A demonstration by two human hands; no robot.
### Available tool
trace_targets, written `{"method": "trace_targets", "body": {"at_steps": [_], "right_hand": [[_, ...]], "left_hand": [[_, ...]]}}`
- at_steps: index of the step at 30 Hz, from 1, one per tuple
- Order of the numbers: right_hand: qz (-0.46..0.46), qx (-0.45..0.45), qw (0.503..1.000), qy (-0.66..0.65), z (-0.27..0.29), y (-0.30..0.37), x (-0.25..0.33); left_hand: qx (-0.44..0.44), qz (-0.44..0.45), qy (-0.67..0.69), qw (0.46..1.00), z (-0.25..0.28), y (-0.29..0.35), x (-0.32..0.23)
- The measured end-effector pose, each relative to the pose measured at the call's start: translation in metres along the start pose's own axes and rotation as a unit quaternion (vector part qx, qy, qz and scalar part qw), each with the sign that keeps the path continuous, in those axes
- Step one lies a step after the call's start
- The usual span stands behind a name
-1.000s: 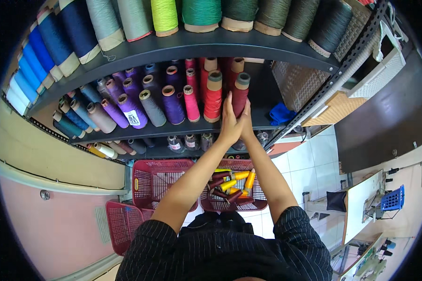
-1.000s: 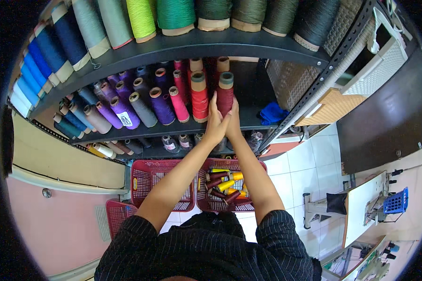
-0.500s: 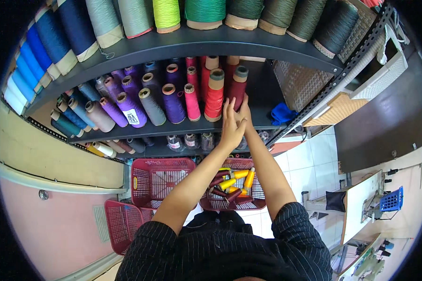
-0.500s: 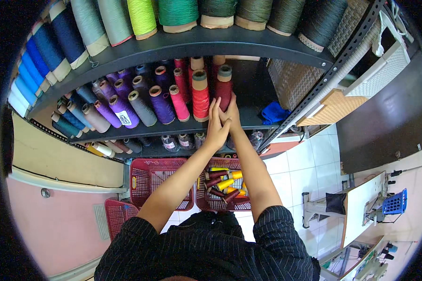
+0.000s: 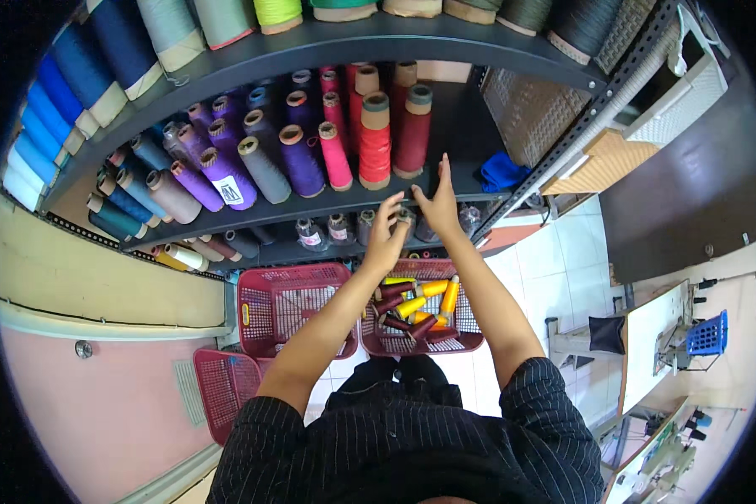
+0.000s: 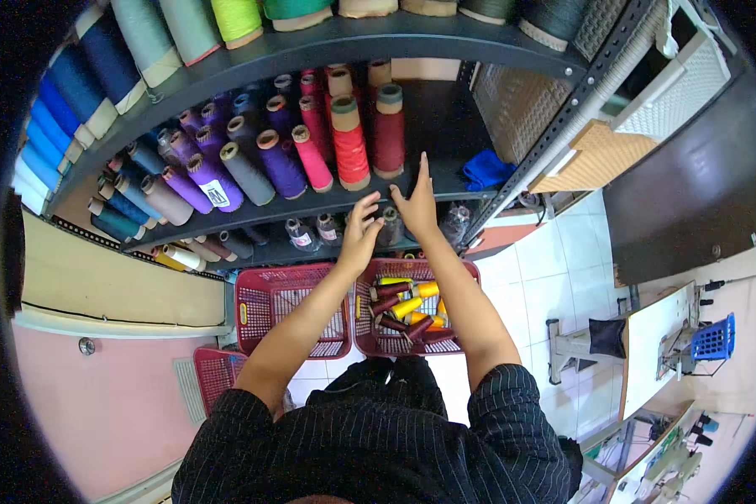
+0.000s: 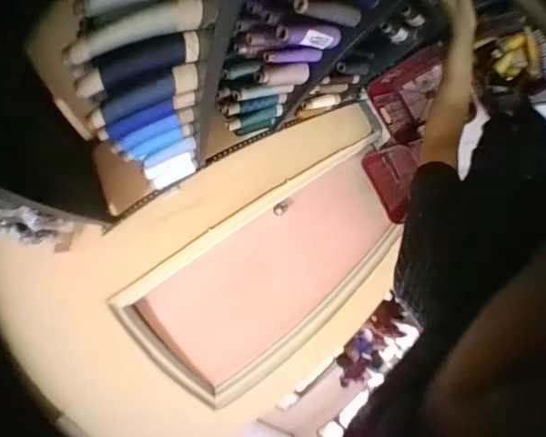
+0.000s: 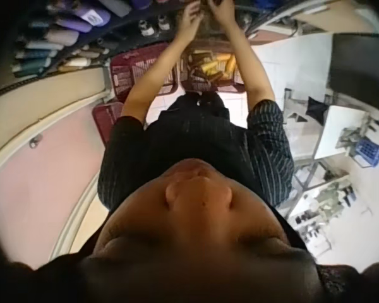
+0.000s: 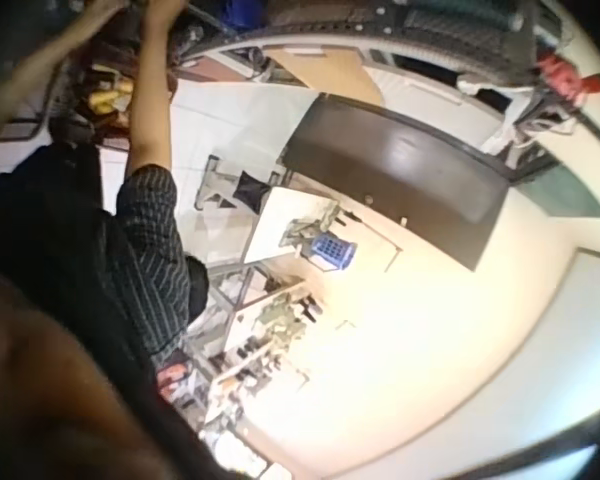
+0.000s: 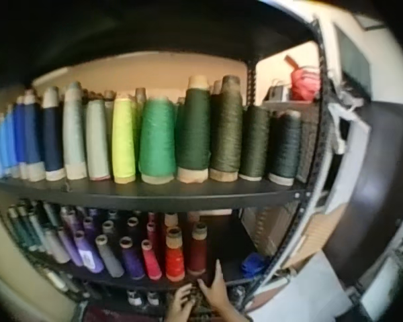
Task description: The person cleans multiple maroon thread spools using a blue cloth. They pick up each spool from a red basket, wipe the surface thoroughly, and place the cleaned spool onto a shelf. The process is repeated for several spools throughout the video.
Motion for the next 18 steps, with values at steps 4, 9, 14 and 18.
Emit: {"method": "trace_targets", "body": {"at_steps": [4,9,14,18], "right_hand": [[-0.005,-0.024,0.999,-0.023,0.011,0.057,-0.001],[-0.045,0.002,0.999,-0.024,0.023,0.149,-0.022],[-0.166,-0.009,0.976,-0.139,0.051,0.250,-0.098],[-0.186,0.010,0.980,-0.076,0.095,0.329,-0.142]], "left_hand": [[0.000,0.054,-0.011,0.999,-0.001,0.038,0.042],[-0.023,0.083,0.002,0.996,0.005,0.101,0.083],[-0.083,0.210,0.020,0.974,0.022,0.178,0.140],[-0.158,0.302,0.063,0.938,0.004,0.235,0.129]]}}
Point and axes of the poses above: each hand's wrist, its own y-axis away from the middle knuckle, its own z-axis out of the back of the hand, x = y × z, the point moved 10 cm from there along -y, towards the middle knuckle, and after that the axes turned 12 degrees about x, right-handed, at the moved point
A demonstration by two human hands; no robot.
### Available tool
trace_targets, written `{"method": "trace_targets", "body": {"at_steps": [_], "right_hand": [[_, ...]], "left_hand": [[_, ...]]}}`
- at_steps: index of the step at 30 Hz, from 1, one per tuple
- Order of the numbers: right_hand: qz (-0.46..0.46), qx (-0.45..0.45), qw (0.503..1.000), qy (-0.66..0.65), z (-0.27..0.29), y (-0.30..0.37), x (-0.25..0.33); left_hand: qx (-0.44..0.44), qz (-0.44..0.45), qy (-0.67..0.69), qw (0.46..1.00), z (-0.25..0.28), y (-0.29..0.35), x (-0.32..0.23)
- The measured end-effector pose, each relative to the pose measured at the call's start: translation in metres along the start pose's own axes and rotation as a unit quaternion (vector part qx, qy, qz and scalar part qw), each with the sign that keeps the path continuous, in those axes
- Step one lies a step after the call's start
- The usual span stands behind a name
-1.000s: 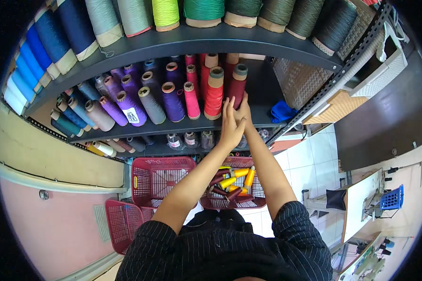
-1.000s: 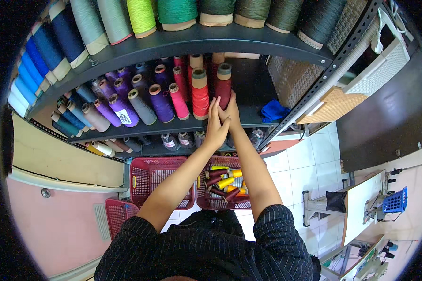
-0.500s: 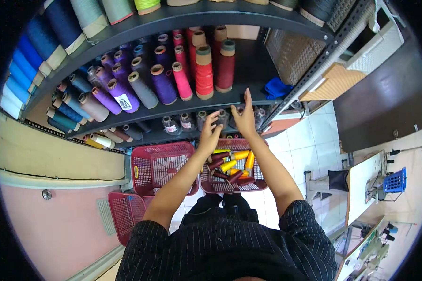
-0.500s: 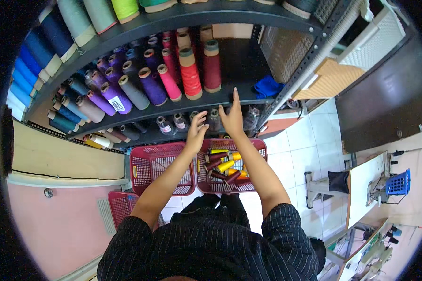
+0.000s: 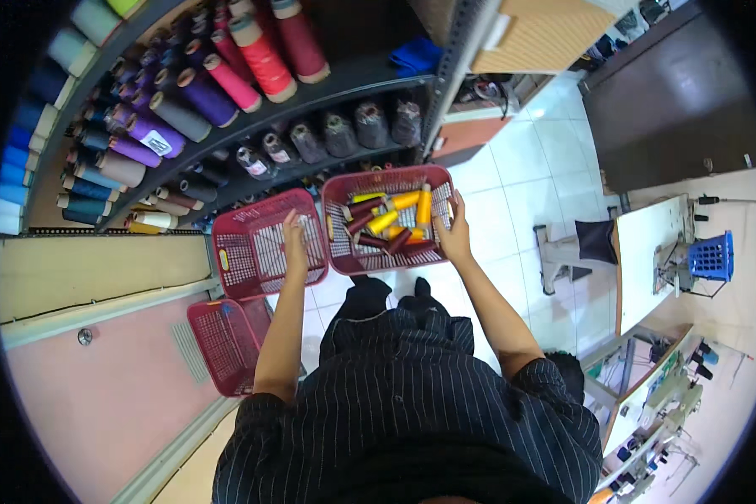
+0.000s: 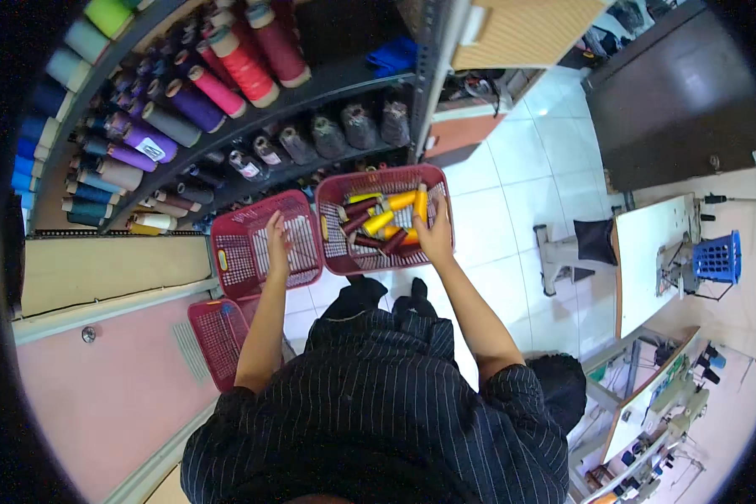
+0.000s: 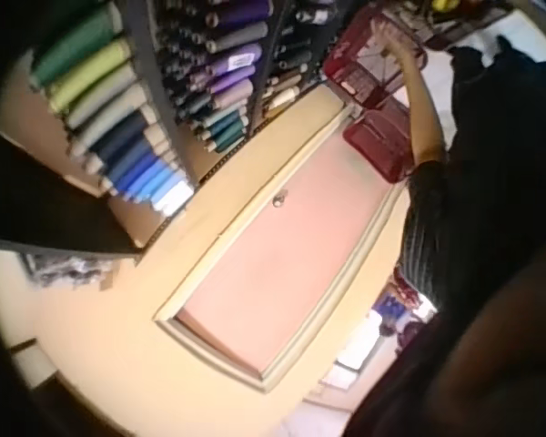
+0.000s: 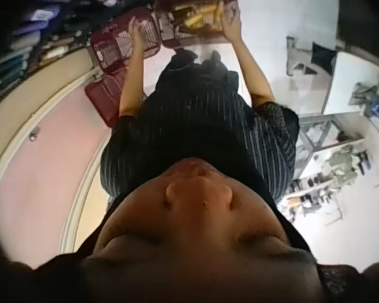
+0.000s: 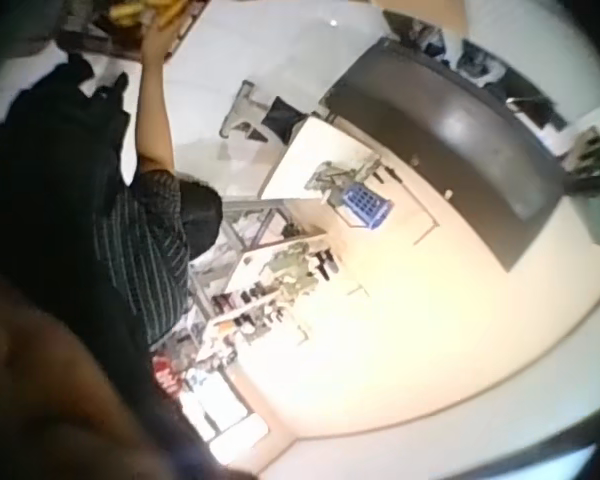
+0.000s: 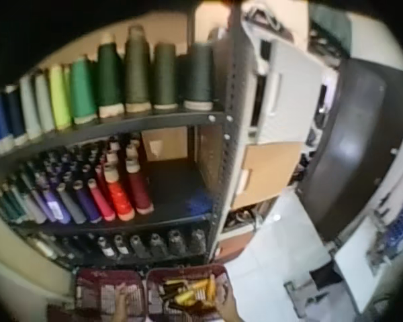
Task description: The person cleans multiple maroon thread spools using a blue cloth. They pick up each spool from a red basket, wipe the surface thoroughly, and place the cleaned spool onto a shelf. The process is repeated for several spools throughout the video.
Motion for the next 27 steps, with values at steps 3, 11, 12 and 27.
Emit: {"method": "trace_targets", "body": {"at_steps": [3,11,12,27], "right_hand": [[-0.054,-0.032,0.998,-0.013,0.043,0.041,-0.024],[-0.165,-0.043,0.985,0.015,0.119,0.112,-0.111],[-0.175,-0.041,0.984,0.015,0.123,0.116,-0.117],[-0.181,0.066,0.981,0.009,0.046,0.099,-0.130]], "left_hand": [[-0.050,0.023,0.009,0.998,0.003,0.020,0.038],[-0.082,0.018,0.014,0.996,-0.048,0.049,0.107],[-0.087,0.038,0.011,0.995,-0.057,0.058,0.110],[-0.065,0.099,-0.042,0.992,-0.058,0.068,0.165]]}}
Point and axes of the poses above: each hand's wrist, its own y-axis away from the middle knuckle, its own z-axis out of the back of the hand, x = y × z, the point moved 10 cm from there along -y, towards the middle knuckle, and after that the axes turned 12 degrees about x, right-handed, at the moved point
